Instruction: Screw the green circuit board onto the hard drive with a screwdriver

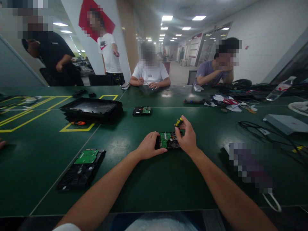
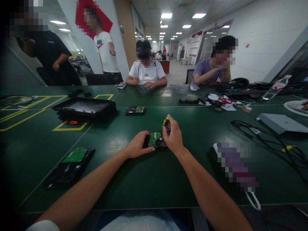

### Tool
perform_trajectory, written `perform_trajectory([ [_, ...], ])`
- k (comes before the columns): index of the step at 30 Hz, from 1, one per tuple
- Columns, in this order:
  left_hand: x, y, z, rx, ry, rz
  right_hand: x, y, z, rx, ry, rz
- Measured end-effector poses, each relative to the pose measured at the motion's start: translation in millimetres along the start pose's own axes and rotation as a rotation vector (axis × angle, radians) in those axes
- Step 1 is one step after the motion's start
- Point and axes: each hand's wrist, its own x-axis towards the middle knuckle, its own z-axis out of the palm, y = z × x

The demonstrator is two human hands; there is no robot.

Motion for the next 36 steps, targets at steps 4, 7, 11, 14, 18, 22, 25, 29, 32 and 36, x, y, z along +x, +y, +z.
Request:
perform_trajectory([
  [4, 0.4, -0.8, 0.6, 0.004, 0.002, 0.006, -0.2, 1.1, -0.5, -0.013, 0.031, 0.001],
  [7, 1.0, -0.6, 0.9, 0.007, 0.002, 0.003, 0.1, 0.7, -0.8, -0.01, 0.009, -0.008],
  [11, 1.1, 0.5, 0.6, 0.0, 0.007, 0.005, -0.2, 0.8, 0.3, 0.015, -0.01, -0.01],
  [14, 0.7, 0.8, 0.3, 0.001, 0.006, 0.004, -0.3, 1.5, 0.3, 0.0, 0.012, -0.012],
  [18, 0.4, 0.4, 0.0, 0.004, -0.004, 0.0, 0.3, 0.4, -1.3, -0.016, 0.004, -0.024],
  [22, 0.5, -0.1, 0.7, -0.005, 0.003, -0.001, 1.0, -1.3, -1.8, -0.006, -0.031, -0.021],
  [25, 0.7, -0.8, 1.4, -0.002, 0.005, -0.001, 1.0, -1.0, -1.7, -0.009, -0.028, -0.021],
  [29, 0.7, -1.6, 1.4, 0.003, -0.002, 0.004, 0.8, 0.6, -1.9, -0.008, -0.008, -0.031],
  [32, 0.5, -1.5, 1.2, 0.001, 0.0, 0.004, 0.9, 0.7, -1.8, -0.004, -0.01, -0.027],
  [36, 0.5, -1.1, 1.5, 0.007, -0.001, -0.003, 0.6, 0.3, -0.5, 0.015, -0.019, -0.018],
])
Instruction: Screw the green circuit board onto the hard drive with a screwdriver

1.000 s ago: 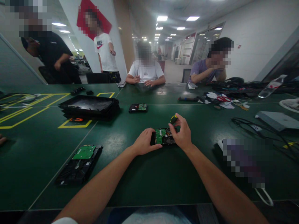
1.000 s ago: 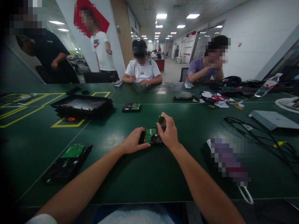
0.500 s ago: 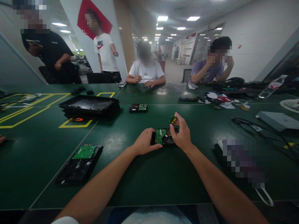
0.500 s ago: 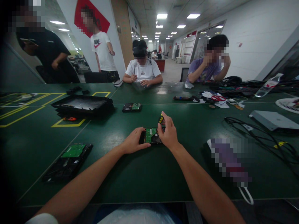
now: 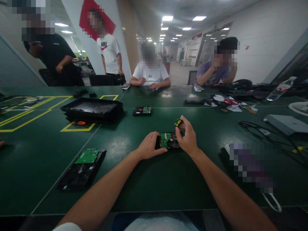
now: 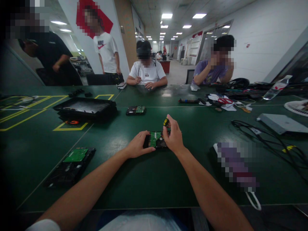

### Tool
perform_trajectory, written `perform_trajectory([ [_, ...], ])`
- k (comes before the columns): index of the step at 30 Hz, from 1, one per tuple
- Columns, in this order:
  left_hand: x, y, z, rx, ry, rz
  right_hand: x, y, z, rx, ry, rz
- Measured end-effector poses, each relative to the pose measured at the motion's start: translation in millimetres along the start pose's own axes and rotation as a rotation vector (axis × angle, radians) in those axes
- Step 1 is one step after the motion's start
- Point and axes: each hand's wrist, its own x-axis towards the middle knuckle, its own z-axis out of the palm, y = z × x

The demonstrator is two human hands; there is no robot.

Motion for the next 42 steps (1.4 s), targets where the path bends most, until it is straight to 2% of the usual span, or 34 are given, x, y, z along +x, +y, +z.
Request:
perform_trajectory([
  [7, -0.3, -1.4, 1.3, 0.008, 0.001, 0.002, -0.8, 2.0, 1.1, -0.013, 0.061, 0.005],
  [14, -0.6, -1.5, 1.4, -0.001, 0.006, 0.0, -0.1, 2.4, 0.8, 0.008, 0.019, -0.015],
  [20, -0.6, -3.1, 2.7, 0.005, 0.003, -0.002, 1.0, 2.3, -1.0, -0.031, 0.057, -0.026],
  [34, -0.6, -0.7, 1.8, 0.005, 0.004, -0.002, 1.5, 1.8, -2.7, -0.057, 0.023, -0.035],
  [42, -0.5, 0.3, 0.4, 0.005, 0.003, -0.003, -0.3, 1.7, -1.1, -0.008, -0.007, 0.003],
])
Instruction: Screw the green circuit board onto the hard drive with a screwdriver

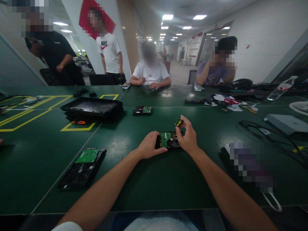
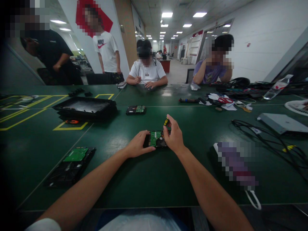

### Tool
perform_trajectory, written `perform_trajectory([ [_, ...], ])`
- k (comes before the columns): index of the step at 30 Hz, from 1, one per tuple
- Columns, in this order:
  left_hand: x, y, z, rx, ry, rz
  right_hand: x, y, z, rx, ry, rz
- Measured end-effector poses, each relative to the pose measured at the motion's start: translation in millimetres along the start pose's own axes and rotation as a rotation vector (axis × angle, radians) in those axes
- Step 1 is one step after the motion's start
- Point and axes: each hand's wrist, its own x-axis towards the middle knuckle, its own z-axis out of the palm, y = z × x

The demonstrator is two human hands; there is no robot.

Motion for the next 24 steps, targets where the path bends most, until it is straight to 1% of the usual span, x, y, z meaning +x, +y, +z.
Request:
perform_trajectory([
  [6, 0.2, -0.3, 0.6, 0.005, -0.001, 0.002, -0.3, 1.1, 0.9, 0.043, -0.019, 0.015],
  [12, 0.1, 0.9, -0.5, -0.004, -0.004, -0.013, -0.1, 0.6, 0.2, 0.038, -0.003, 0.015],
  [18, 0.2, 0.9, -0.9, -0.005, -0.008, -0.007, -0.1, -0.6, 1.1, 0.068, -0.033, 0.037],
  [24, 0.5, 0.1, -0.6, 0.003, -0.005, 0.002, -0.8, 1.7, 1.3, 0.019, 0.009, 0.023],
])
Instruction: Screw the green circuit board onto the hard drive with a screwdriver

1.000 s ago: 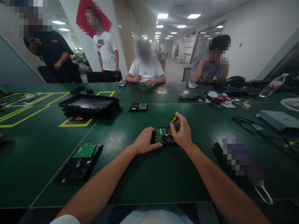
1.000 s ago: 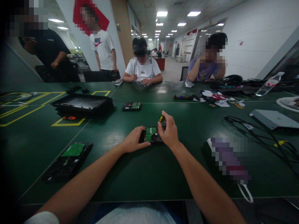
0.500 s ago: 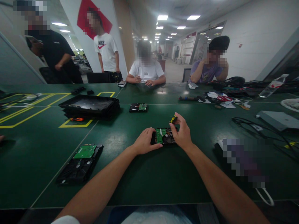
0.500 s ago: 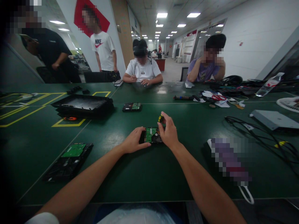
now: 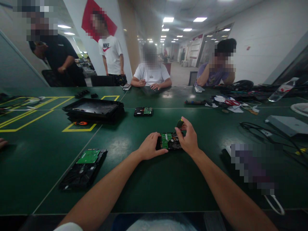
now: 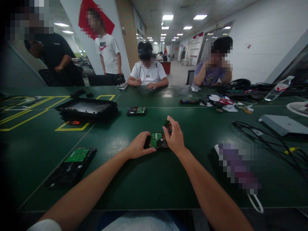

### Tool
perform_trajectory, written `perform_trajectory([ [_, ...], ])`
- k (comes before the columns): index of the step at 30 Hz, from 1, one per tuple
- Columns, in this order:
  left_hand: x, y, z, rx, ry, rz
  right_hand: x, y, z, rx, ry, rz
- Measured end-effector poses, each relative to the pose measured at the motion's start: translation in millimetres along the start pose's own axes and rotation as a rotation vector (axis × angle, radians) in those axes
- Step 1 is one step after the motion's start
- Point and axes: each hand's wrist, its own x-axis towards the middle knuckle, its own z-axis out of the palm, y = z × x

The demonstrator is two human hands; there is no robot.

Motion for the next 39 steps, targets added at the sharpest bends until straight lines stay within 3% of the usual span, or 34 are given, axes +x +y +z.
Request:
perform_trajectory([
  [39, -0.2, 2.2, -2.1, -0.01, 0.009, 0.004, 2.1, -2.6, -0.8, -0.004, 0.041, -0.032],
])
